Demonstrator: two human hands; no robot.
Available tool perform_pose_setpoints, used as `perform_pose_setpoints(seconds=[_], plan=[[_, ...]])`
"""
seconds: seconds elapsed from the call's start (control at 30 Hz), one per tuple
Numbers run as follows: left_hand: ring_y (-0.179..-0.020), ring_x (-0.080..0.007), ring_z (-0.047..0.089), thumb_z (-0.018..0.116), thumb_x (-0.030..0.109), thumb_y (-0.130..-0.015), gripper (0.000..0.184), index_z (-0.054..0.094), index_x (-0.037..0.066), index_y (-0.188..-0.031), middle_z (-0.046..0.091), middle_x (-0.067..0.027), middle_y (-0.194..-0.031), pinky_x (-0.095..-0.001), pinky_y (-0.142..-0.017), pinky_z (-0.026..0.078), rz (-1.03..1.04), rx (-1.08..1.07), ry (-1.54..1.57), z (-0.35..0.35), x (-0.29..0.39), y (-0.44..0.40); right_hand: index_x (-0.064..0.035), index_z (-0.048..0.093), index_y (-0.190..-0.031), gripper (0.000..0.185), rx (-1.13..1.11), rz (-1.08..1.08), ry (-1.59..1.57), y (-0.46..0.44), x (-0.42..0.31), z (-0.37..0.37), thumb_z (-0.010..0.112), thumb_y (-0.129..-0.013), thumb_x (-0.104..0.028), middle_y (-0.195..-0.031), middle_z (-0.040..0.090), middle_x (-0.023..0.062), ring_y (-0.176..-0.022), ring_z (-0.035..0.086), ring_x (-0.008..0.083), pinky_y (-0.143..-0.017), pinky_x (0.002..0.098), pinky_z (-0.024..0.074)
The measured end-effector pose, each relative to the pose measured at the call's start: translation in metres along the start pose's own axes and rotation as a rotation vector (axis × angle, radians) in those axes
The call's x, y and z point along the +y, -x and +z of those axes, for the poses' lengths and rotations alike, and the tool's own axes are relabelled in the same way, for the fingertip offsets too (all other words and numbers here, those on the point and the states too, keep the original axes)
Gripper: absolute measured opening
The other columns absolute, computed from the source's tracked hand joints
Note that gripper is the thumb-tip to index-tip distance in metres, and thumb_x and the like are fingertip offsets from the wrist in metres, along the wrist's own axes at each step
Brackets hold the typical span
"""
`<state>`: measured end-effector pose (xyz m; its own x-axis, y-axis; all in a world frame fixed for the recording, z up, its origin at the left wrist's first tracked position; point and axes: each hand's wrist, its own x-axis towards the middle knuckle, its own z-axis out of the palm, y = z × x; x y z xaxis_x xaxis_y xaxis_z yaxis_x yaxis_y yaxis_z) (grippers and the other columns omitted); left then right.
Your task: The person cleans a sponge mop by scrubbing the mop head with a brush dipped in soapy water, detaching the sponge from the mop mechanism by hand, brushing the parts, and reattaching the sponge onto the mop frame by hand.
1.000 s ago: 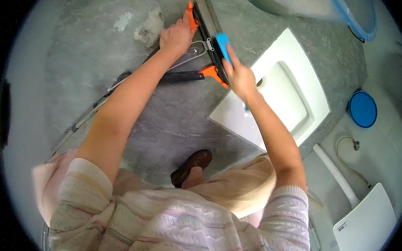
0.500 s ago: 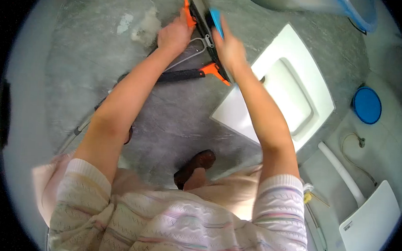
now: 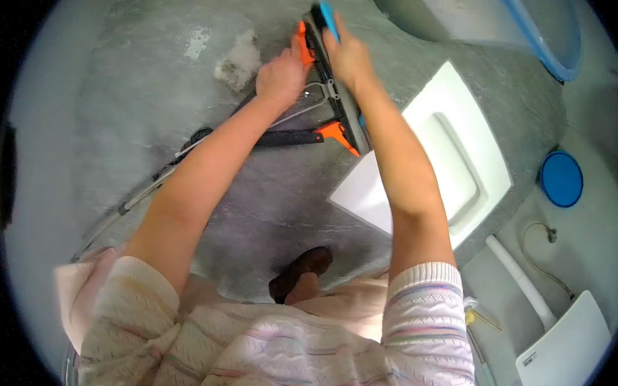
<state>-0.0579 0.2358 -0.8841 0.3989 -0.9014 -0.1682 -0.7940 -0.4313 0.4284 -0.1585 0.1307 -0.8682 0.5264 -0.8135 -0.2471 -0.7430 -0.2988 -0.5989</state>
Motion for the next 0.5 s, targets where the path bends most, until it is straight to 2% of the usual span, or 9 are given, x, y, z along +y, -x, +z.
perform_pose_setpoints(seconds=[0.03,0.13,0.2,0.23,0.27,0.37,0.43,0.5], plan=[[-0.075,-0.034,0.063,0.045,0.032,-0.089,0.06,0.018,0.01,-0.138,0.062,-0.017,-0.086,-0.0457,-0.065,0.05,0.005,0.002,0.019,0.002,-0.001,0.003,-0.0126,0.032,-0.137,0.056,0.038,-0.081,0.024,-0.023,-0.005,0.004,0.041,-0.089,-0.041,-0.095,0.059,0.0286,-0.091,0.055,0.0454,-0.079,0.0447,0.0444],[-0.077,-0.0341,0.063,0.045,0.033,-0.089,0.059,0.02,0.013,-0.138,0.063,-0.0172,-0.088,-0.0454,-0.068,0.049,-0.019,-0.013,0.065,-0.005,0.001,0.001,-0.0128,0.031,-0.137,0.054,-0.094,0.039,-0.071,0.018,-0.008,-0.02,0.043,-0.09,-0.035,-0.102,0.058,0.0273,-0.095,0.056,0.0425,-0.082,0.042,0.0453],[-0.078,-0.0342,0.063,0.045,0.033,-0.089,0.058,0.02,0.013,-0.138,0.063,-0.0171,-0.088,-0.0452,-0.069,0.049,-0.028,-0.008,0.078,-0.009,0.002,-0.003,-0.0135,0.03,-0.138,0.053,-0.015,-0.166,0.019,0.093,0.06,-0.016,0.046,-0.09,-0.029,-0.11,0.056,0.0256,-0.1,0.057,0.0383,-0.087,0.0385,0.0447],[-0.078,-0.0341,0.063,0.045,0.033,-0.089,0.058,0.021,0.013,-0.138,0.063,-0.0171,-0.089,-0.0452,-0.07,0.049,-0.041,-0.018,0.076,-0.01,0.003,-0.004,-0.0149,0.03,-0.138,0.053,-0.062,-0.114,0.007,0.133,0.077,-0.021,0.048,-0.089,-0.025,-0.115,0.054,0.0241,-0.103,0.056,0.035,-0.091,0.037,0.0435],[-0.078,-0.0341,0.063,0.045,0.033,-0.089,0.058,0.021,0.013,-0.137,0.063,-0.017,-0.089,-0.0451,-0.07,0.049,-0.053,-0.036,0.066,-0.009,0.004,0.001,-0.0141,0.031,-0.138,0.052,0.001,-0.174,-0.012,0.152,0.081,-0.018,0.046,-0.09,-0.027,-0.112,0.055,0.025,-0.099,0.057,0.0377,-0.086,0.0388,0.0454],[-0.078,-0.0337,0.063,0.045,0.033,-0.089,0.058,0.021,0.013,-0.138,0.063,-0.0165,-0.09,-0.0446,-0.07,0.049,-0.051,-0.058,0.036,-0.011,0.009,0.004,-0.0131,0.032,-0.137,0.052,-0.088,0.102,0.028,0.084,0.032,-0.012,0.044,-0.09,-0.033,-0.104,0.058,0.026,-0.094,0.058,0.04,-0.082,0.0398,0.0465],[-0.078,-0.0339,0.063,0.045,0.033,-0.089,0.058,0.02,0.013,-0.138,0.063,-0.0161,-0.09,-0.0447,-0.07,0.049,-0.042,-0.038,0.03,-0.006,0.006,0.001,-0.0125,0.031,-0.137,0.055,-0.037,0.074,0.084,0.024,0.017,-0.005,0.043,-0.089,-0.037,-0.098,0.058,0.0288,-0.09,0.057,0.0435,-0.079,0.0418,0.0461],[-0.078,-0.0339,0.063,0.046,0.033,-0.089,0.059,0.02,0.013,-0.138,0.063,-0.0157,-0.089,-0.0449,-0.07,0.049,-0.04,-0.034,0.026,-0.002,0.005,0.005,-0.0112,0.036,-0.134,0.055,0.056,-0.081,0.031,-0.01,0.038,0.009,0.044,-0.089,-0.041,-0.086,0.061,0.0253,-0.08,0.061,0.0384,-0.067,0.0395,0.0485]])
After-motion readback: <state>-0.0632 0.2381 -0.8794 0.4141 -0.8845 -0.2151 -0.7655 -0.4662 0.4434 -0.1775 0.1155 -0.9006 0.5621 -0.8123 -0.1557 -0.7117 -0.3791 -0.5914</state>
